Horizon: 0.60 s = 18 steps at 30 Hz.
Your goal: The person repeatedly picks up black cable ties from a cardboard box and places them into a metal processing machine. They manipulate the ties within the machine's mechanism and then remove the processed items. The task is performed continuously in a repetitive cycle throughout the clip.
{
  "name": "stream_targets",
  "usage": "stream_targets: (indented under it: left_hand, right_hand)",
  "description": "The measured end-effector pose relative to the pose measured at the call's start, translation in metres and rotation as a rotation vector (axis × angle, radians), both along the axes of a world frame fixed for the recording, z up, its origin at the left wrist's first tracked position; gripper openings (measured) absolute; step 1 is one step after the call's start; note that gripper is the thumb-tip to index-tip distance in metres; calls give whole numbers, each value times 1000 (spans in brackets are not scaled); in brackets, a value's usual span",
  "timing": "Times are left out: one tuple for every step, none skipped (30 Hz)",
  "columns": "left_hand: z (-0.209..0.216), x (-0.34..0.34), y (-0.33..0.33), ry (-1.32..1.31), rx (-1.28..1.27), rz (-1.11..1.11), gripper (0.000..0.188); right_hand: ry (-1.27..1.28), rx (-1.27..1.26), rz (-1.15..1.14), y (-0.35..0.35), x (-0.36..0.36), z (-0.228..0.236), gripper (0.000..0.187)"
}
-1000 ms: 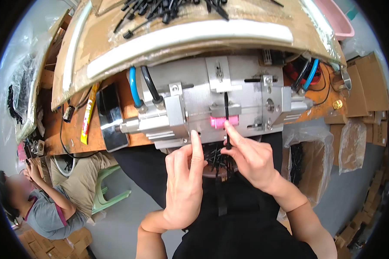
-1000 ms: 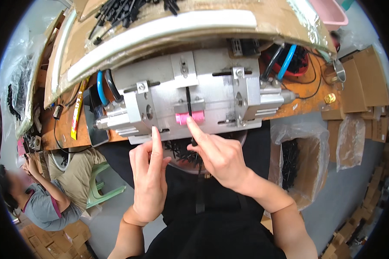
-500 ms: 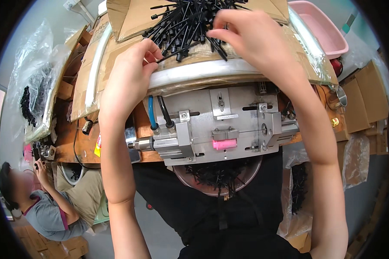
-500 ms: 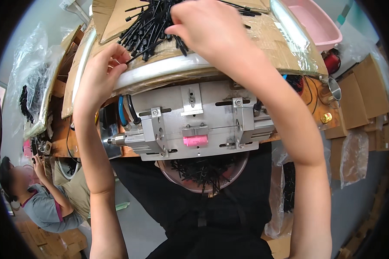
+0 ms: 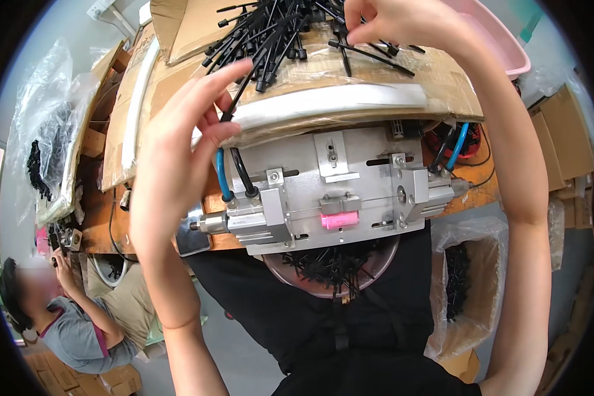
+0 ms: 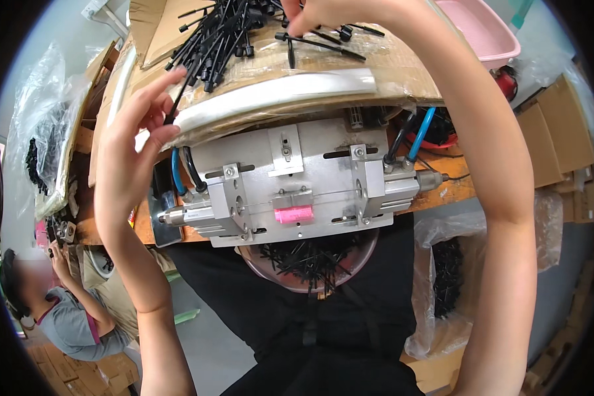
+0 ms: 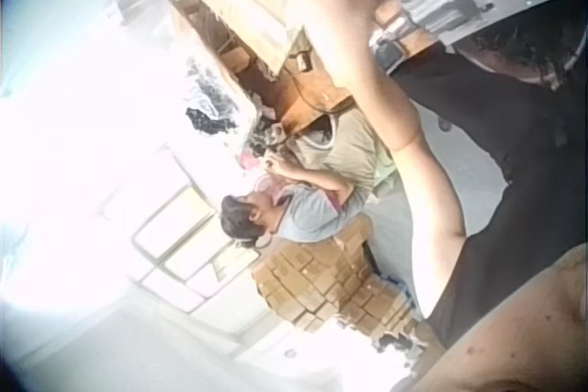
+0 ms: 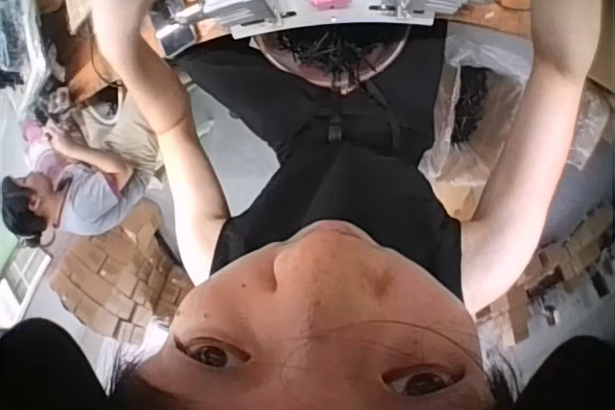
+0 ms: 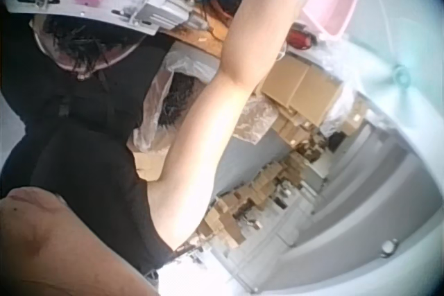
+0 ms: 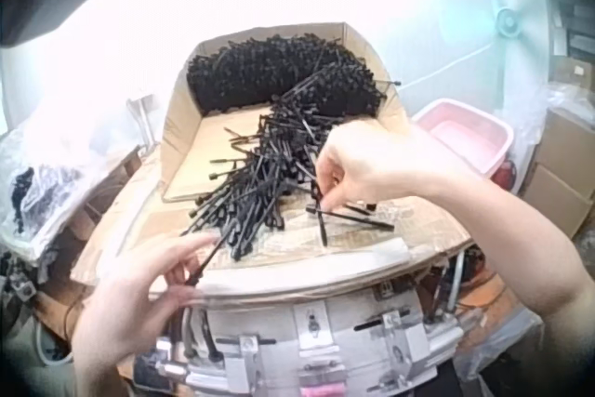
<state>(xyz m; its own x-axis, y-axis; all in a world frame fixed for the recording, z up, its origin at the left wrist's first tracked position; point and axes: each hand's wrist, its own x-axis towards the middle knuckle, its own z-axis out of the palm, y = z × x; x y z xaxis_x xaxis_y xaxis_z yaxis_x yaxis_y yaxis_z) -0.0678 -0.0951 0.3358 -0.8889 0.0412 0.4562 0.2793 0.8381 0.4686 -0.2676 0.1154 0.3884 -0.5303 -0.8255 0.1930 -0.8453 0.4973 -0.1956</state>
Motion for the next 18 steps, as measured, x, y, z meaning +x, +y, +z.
stream_targets:
  left_hand:
    - [-13, 4, 13, 55, -3, 46, 72]
    - [-23, 13, 28, 126, -70, 84, 74]
    - [-37, 25, 49, 118, -14, 129, 77]
    - [-48, 39, 62, 178, -193, 114, 79]
    - [-58, 59, 77, 122, -168, 111, 78]
    - [-68, 73, 91, 57, -225, 70, 66]
    - [-89, 85, 103, 62, -258, 94, 60]
    - [-99, 92, 117, 16, -198, 95, 57]
    - [-110, 94, 127, -15, -236, 114, 59]
    - [-119, 95, 135, -47, -274, 133, 61]
    - [-125, 93, 140, -42, -285, 150, 62]
    - [-130, 90, 143, -39, -300, 173, 64]
    - [-132, 89, 145, -36, -315, 197, 66]
    - [-132, 88, 146, -45, -318, 193, 66]
    - [-131, 87, 147, -52, -323, 190, 67]
    - [-129, 86, 147, -57, -328, 184, 68]
    - [-130, 83, 147, -24, -342, 181, 68]
    - [-130, 83, 147, -34, -346, 186, 68]
  right_hand:
    - [13, -81, -42, 2, 5, -2, 12]
    - [22, -168, -79, 5, 9, -4, 11]
    - [151, -214, 34, 13, 1, -9, 12]
    - [31, -308, -18, 16, 12, -8, 17]
    - [-149, -427, -106, 20, 39, 9, 21]
    - [-348, -562, -179, 21, 60, 18, 27]
    - [-536, -701, -241, 19, 79, 23, 32]
    - [-694, -840, -286, 17, 85, 26, 33]
    - [-835, -999, -340, 18, 89, 29, 34]
    - [-746, -1139, -220, 23, 87, -1, 35]
    - [-685, -1199, -169, 33, 86, -11, 35]
    - [-627, -1255, -111, 41, 85, -21, 34]
    - [-607, -1235, -123, 56, 84, -24, 33]
    - [-589, -1217, -131, 71, 83, -27, 31]
    - [-569, -1201, -137, 86, 82, -28, 30]
    - [-545, -1186, -146, 101, 83, -29, 28]
    - [-518, -1170, -158, 112, 86, -29, 27]
    - [-443, -1106, -127, 112, 94, -35, 28]
